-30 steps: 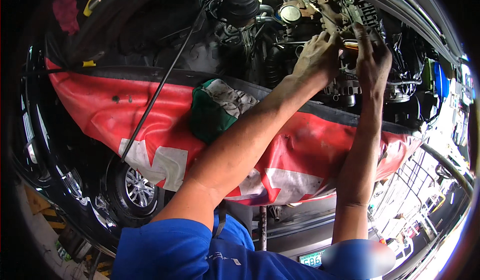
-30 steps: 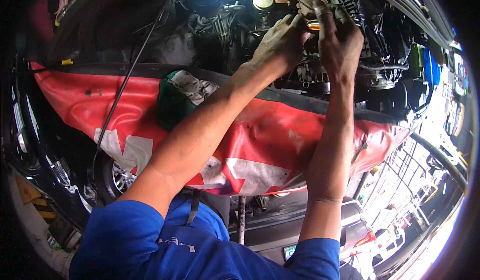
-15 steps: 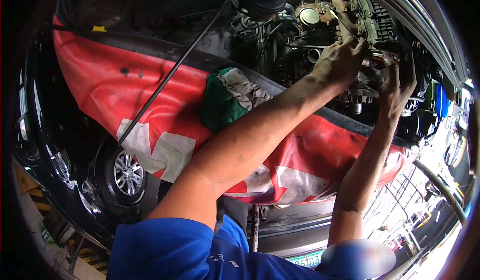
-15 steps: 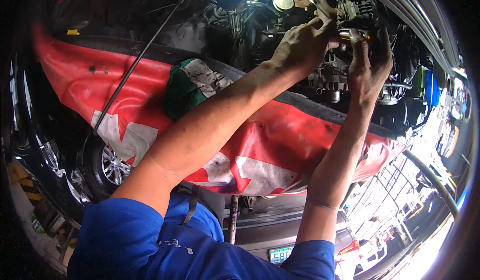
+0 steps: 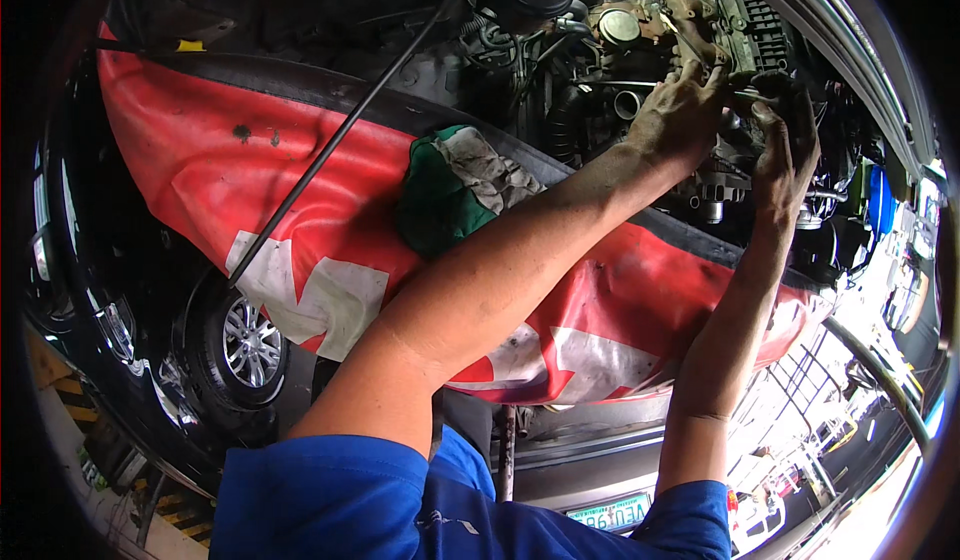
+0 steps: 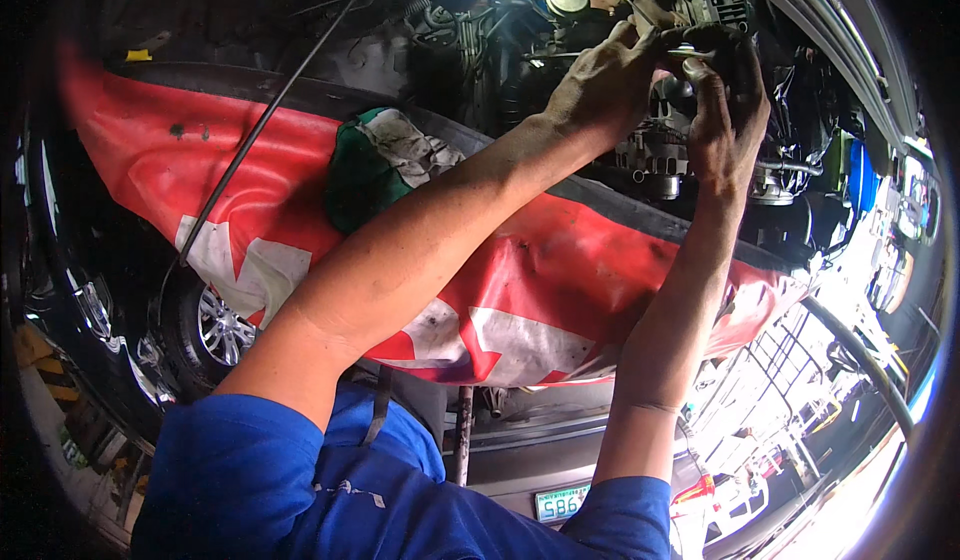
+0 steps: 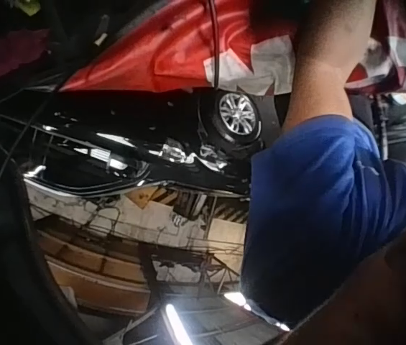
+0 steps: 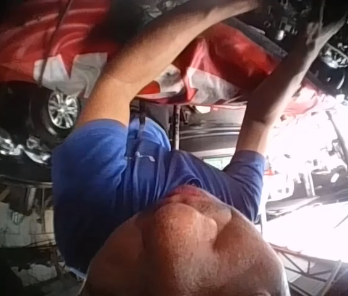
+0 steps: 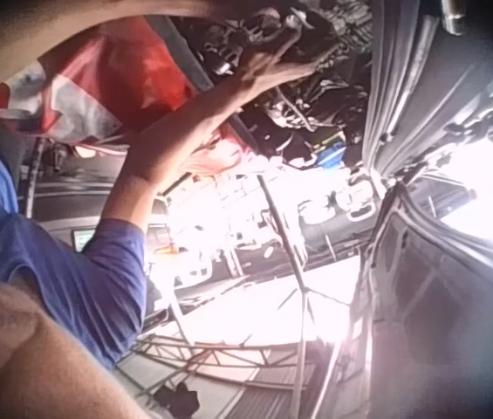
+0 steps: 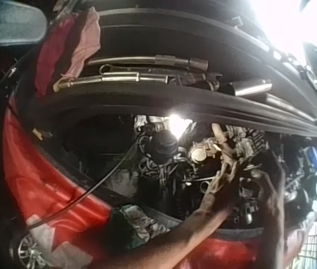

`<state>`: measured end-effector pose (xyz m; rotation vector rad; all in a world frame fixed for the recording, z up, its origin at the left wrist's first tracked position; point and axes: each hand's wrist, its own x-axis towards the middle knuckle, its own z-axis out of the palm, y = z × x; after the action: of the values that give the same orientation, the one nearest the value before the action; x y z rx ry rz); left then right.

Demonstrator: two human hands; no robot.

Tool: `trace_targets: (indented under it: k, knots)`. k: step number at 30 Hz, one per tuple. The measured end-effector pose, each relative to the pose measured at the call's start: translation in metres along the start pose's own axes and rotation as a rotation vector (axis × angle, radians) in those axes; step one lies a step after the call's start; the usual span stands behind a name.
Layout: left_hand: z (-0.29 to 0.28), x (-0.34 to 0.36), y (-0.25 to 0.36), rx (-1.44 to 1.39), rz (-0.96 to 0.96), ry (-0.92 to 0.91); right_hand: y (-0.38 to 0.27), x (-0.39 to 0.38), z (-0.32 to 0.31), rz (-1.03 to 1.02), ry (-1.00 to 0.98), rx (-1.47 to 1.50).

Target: Inspecting and repairing internal components of a car engine using hand tools.

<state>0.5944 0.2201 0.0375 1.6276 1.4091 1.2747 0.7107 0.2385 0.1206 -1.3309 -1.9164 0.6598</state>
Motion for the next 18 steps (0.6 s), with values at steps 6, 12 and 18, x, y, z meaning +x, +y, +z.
trace_targets:
  k: [6, 12, 18]
  knots:
    - [-0.0017, 0.0005, -0.0065, 0.011, 0.043, 0.002, 0.0019, -0.0009, 0.0024, 0.061, -0.018, 0.015]
    - [-0.0024, 0.0007, -0.0072, 0.019, 0.047, -0.008, -0.0010, -0.0009, 0.0036, 0.035, -0.019, -0.043]
    - [0.0012, 0.0008, -0.0104, 0.013, 0.050, 0.019, 0.0009, 0.0003, 0.0025, 0.035, -0.039, -0.032]
